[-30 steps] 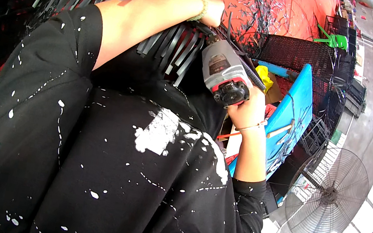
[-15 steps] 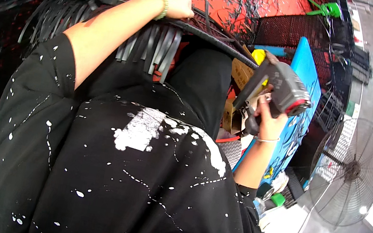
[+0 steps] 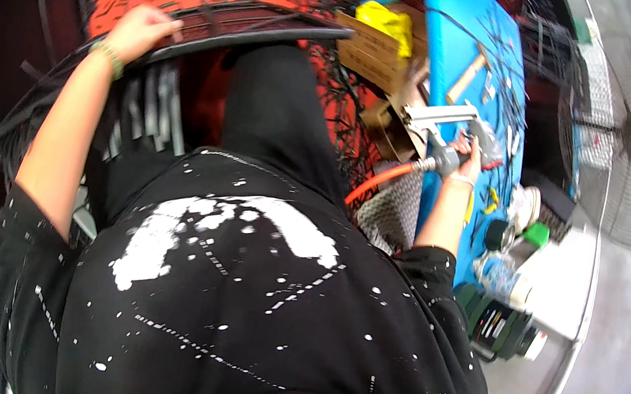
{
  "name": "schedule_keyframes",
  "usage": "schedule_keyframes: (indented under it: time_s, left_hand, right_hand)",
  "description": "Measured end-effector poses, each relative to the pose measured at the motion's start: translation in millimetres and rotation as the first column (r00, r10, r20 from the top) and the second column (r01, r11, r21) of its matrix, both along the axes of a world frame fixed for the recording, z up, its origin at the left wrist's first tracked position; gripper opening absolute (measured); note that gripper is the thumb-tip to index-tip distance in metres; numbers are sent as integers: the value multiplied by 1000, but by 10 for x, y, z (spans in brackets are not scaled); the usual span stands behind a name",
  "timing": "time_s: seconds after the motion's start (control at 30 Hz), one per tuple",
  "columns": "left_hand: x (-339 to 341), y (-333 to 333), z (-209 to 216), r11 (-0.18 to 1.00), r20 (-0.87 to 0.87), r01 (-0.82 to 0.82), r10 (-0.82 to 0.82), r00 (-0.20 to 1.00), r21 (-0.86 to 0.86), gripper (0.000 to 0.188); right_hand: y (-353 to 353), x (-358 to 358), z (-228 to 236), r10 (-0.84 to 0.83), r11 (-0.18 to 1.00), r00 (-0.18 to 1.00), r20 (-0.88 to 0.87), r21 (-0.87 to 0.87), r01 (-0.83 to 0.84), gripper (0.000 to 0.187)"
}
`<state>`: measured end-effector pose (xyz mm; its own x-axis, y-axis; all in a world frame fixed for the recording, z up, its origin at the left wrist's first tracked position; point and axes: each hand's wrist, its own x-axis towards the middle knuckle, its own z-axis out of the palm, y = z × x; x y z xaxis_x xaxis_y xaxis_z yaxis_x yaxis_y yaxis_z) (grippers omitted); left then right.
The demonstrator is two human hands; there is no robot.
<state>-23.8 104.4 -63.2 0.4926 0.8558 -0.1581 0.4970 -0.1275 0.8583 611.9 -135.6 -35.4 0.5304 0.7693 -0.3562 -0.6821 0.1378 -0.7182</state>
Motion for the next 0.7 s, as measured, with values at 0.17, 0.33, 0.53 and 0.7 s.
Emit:
schedule_keyframes:
  time_s: [0.17, 0.33, 0.53, 0.7]
  left_hand:
    - [-5, -28, 66, 989, 17, -43, 46, 999, -141, 33]
    - [-24, -17, 42, 983, 6, -78, 81, 997, -165, 32]
    - [-32, -47, 35, 970, 105, -161, 182, 978, -182, 32]
    - [9, -147, 191, 894, 320, -341, 426, 846, -291, 50]
  right_hand:
    - [88, 714, -262, -257, 955, 963, 77, -128, 266, 44]
    - [210, 906, -33, 52, 487, 855, 517, -760, 430, 85]
    - [-405, 485, 310, 638, 251, 284, 716, -542, 802, 82]
    - [-855, -12, 224, 857, -34, 306, 414, -547, 836, 98]
